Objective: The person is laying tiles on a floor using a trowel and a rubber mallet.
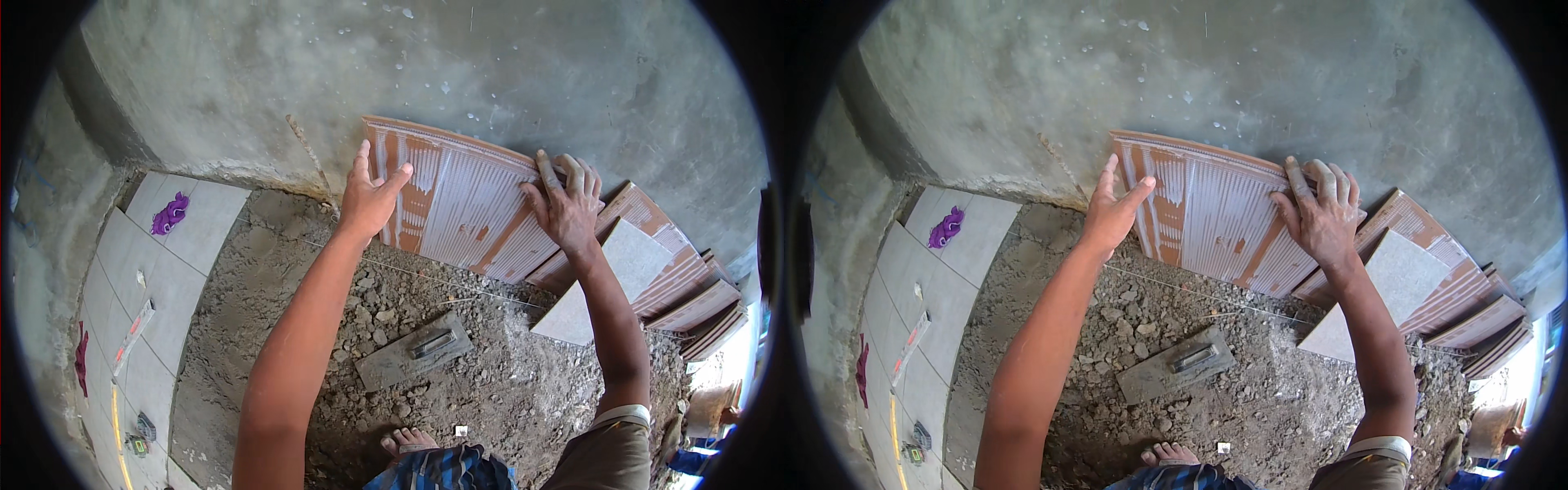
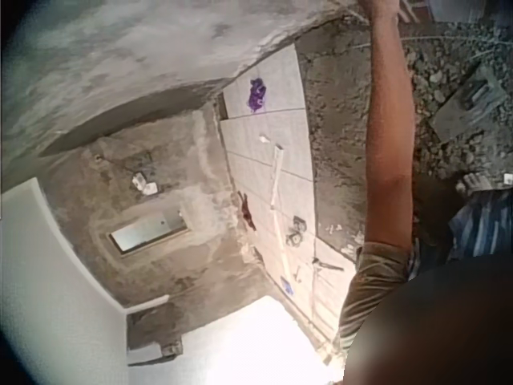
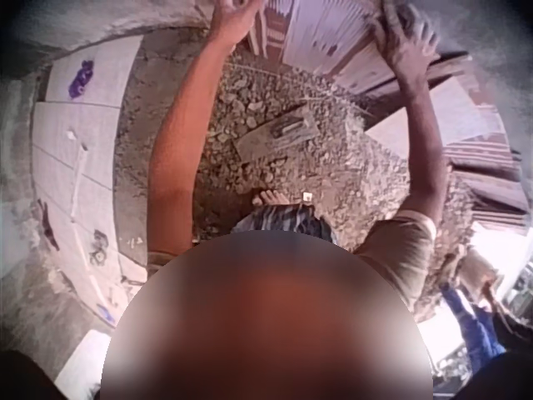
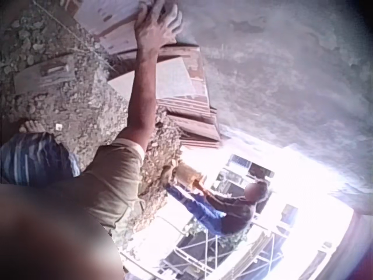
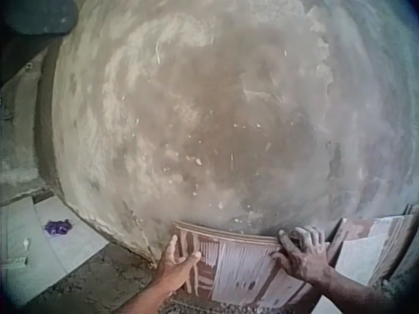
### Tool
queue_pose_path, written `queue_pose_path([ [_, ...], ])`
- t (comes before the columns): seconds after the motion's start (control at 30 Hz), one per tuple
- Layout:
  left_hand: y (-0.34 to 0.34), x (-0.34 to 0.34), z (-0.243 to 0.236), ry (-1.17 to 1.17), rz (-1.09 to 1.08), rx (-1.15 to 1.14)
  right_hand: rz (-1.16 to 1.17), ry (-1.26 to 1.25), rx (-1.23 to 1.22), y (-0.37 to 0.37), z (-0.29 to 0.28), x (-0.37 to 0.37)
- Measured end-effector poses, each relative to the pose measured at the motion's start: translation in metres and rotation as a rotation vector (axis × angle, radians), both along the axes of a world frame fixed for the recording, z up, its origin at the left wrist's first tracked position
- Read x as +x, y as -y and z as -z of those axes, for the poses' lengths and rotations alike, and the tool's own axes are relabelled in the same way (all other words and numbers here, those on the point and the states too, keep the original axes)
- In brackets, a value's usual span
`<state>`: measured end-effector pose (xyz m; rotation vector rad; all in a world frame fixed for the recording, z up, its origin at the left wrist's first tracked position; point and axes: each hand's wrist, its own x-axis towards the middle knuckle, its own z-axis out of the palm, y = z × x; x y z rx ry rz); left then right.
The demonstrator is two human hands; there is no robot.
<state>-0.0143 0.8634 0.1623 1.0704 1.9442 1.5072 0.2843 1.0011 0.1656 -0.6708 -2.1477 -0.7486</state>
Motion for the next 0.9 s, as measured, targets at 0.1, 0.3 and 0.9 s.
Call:
queue_pose_path([
  [0.1,-0.011,-0.011,0.004,-0.012,0.043,-0.014,0.103,-0.02,-0.024,-0.01,0.008,-0.007],
  [0.3,-0.031,-0.019,0.018,-0.049,0.063,0.081,0.126,-0.012,-0.103,-0.014,0.021,-0.007],
  [0.9,0.055,0.004,0.006,0.15,0.098,-0.084,-0.134,-1.124,-1.695,0.078,0.022,0.086],
])
